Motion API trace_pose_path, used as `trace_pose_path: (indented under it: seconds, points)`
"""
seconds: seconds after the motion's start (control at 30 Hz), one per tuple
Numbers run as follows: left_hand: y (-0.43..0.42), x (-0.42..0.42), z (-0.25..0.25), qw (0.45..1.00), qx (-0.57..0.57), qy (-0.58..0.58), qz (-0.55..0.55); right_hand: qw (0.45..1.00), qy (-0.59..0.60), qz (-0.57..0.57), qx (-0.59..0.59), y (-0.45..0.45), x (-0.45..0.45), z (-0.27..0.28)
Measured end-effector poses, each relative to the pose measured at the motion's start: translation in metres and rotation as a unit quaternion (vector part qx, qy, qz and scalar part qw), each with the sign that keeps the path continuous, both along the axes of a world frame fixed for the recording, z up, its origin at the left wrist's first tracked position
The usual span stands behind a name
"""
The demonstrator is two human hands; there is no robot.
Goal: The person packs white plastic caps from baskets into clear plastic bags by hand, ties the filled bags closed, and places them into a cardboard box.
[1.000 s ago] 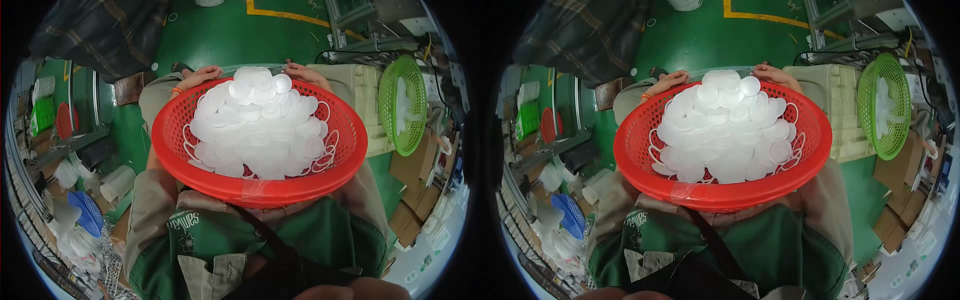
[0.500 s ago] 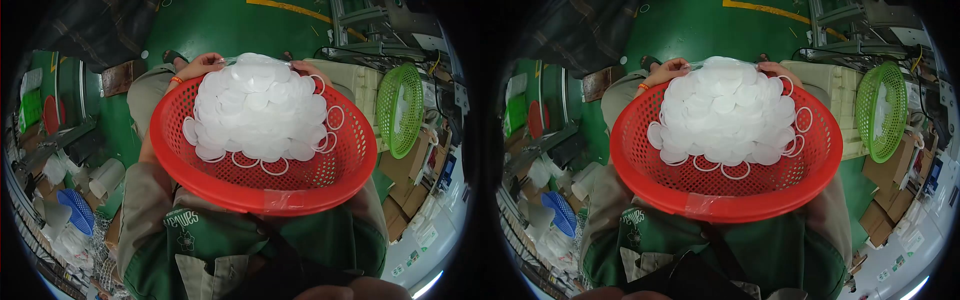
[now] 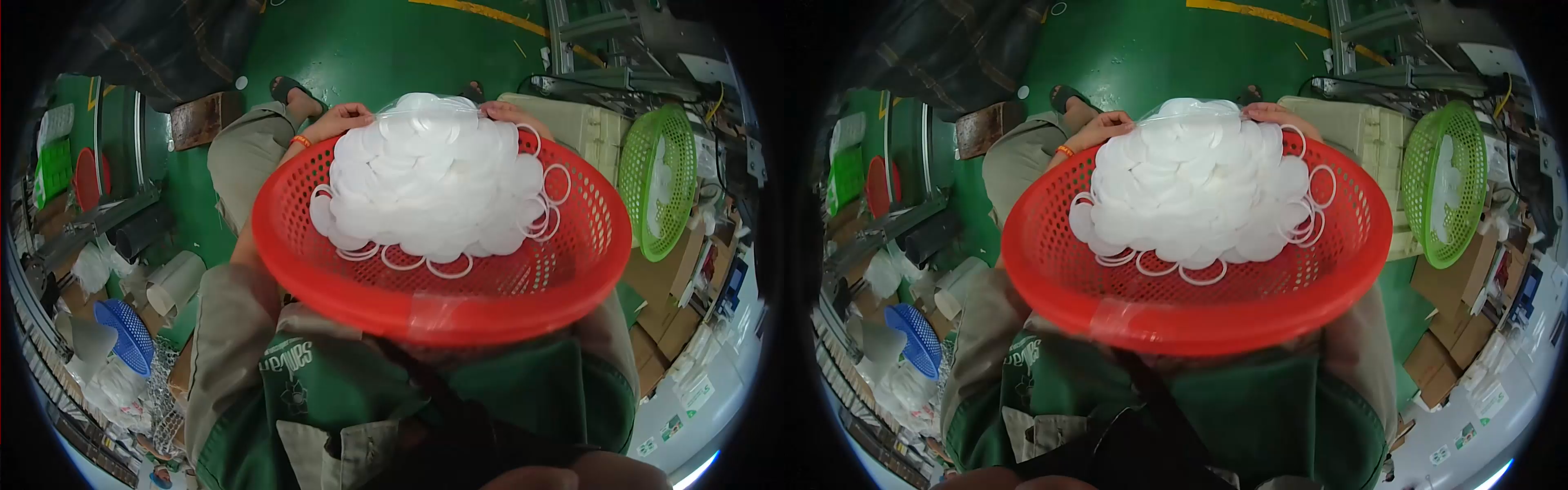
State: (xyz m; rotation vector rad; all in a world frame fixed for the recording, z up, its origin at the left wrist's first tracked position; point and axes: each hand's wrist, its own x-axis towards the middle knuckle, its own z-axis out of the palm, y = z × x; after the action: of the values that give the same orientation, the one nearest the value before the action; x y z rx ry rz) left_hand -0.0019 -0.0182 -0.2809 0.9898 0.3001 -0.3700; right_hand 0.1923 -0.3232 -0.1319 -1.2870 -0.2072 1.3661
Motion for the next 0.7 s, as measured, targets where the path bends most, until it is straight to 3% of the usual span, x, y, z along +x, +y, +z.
trace_pose_path:
  seconds: [0.1,0.13,0.2,0.27,0.33,0.4,0.43,0.57,0.7]
  points:
    - [-0.005,0.003,-0.005,0.994,0.095,-0.045,-0.021,0.985,0.136,0.033,-0.100,0.009,0.058,-0.039]
    - [-0.005,0.002,-0.003,0.992,0.108,-0.068,-0.013,0.988,0.098,0.044,-0.111,0.009,0.064,-0.044]
    - [-0.010,0.001,0.015,0.999,0.016,0.039,0.010,0.983,0.121,0.048,-0.129,0.010,0.062,-0.041]
    - [-0.010,0.001,-0.006,0.996,0.085,-0.039,-0.008,0.985,0.112,0.041,-0.125,0.005,0.056,-0.047]
    - [-0.003,0.002,-0.018,0.991,0.129,-0.033,0.004,0.989,0.093,0.016,-0.113,0.008,0.059,-0.044]
    - [-0.008,0.004,0.001,0.999,0.037,-0.008,0.024,0.972,0.153,-0.112,-0.136,0.015,0.033,0.012]
    - [-0.007,0.009,0.001,0.999,0.017,-0.007,0.030,0.967,0.224,-0.062,-0.101,0.013,0.037,0.013]
    - [-0.004,0.013,-0.001,0.999,0.002,-0.007,0.032,0.969,0.167,-0.122,-0.133,0.012,0.042,-0.008]
    - [0.000,0.010,-0.008,0.997,-0.034,0.009,0.063,0.977,0.128,-0.048,-0.162,0.029,0.047,0.001]
